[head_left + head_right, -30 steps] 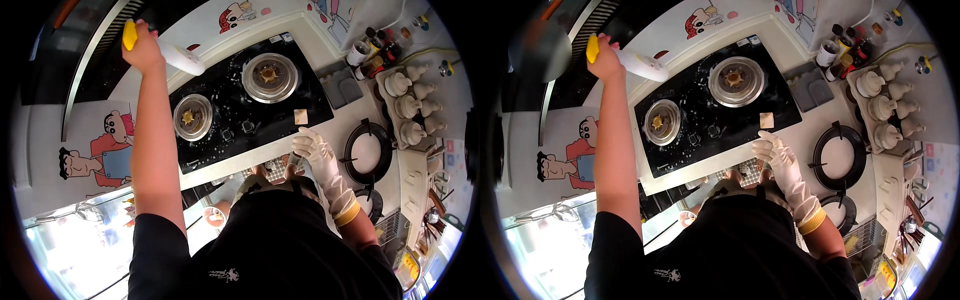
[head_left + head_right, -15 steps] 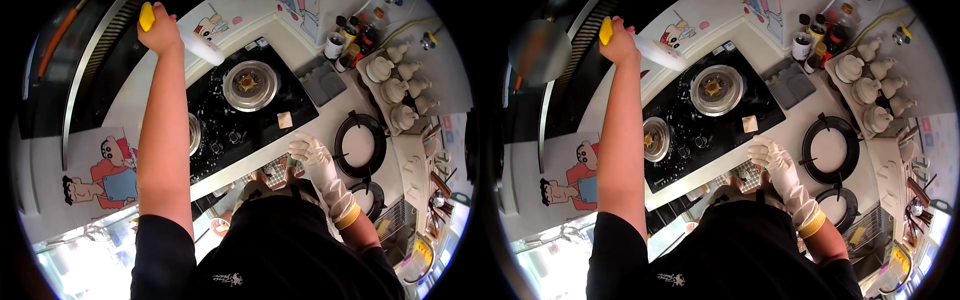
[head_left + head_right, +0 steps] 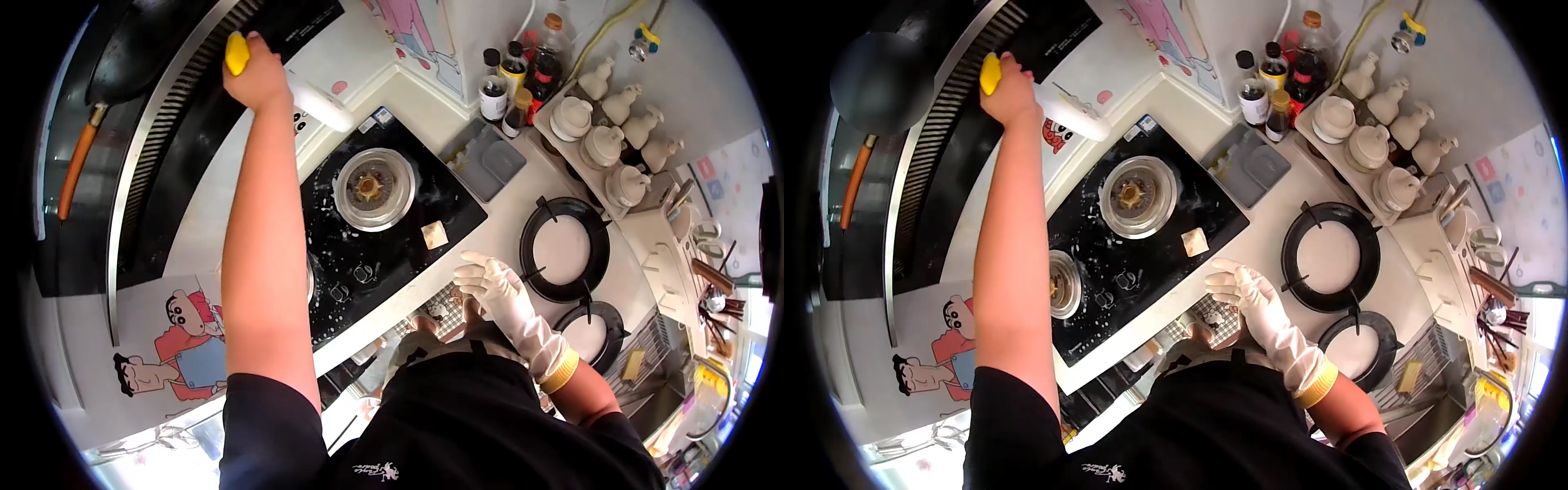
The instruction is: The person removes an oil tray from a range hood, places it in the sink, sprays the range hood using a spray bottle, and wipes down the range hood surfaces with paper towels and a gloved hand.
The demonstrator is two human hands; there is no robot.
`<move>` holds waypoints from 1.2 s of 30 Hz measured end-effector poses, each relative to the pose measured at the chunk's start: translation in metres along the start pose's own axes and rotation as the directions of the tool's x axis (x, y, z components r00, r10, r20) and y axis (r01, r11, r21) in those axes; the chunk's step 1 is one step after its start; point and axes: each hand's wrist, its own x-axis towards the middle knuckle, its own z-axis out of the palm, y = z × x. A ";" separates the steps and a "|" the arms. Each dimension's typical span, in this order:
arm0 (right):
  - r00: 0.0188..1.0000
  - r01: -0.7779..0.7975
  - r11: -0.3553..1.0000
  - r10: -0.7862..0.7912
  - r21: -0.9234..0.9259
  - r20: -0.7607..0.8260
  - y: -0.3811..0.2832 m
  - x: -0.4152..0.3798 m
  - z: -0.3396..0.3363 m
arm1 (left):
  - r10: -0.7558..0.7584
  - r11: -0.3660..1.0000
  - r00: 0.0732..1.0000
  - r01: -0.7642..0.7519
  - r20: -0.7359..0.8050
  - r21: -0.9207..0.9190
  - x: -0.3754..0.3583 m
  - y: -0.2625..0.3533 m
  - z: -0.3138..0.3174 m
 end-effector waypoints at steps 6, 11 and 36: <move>0.999 -0.015 0.988 0.008 -0.153 -0.045 0.000 0.004 0.006 | -0.113 0.992 0.993 0.112 -0.023 -0.063 -0.026 -0.023 -0.068; 0.998 -0.061 0.946 0.053 -0.319 -0.034 0.005 0.019 0.025 | -0.220 0.975 0.960 0.220 -0.172 -0.024 -0.037 -0.018 -0.198; 0.979 -0.019 0.956 0.078 -0.294 0.188 0.052 0.040 0.088 | -0.044 0.965 0.999 0.038 0.020 0.259 -0.034 0.012 -0.278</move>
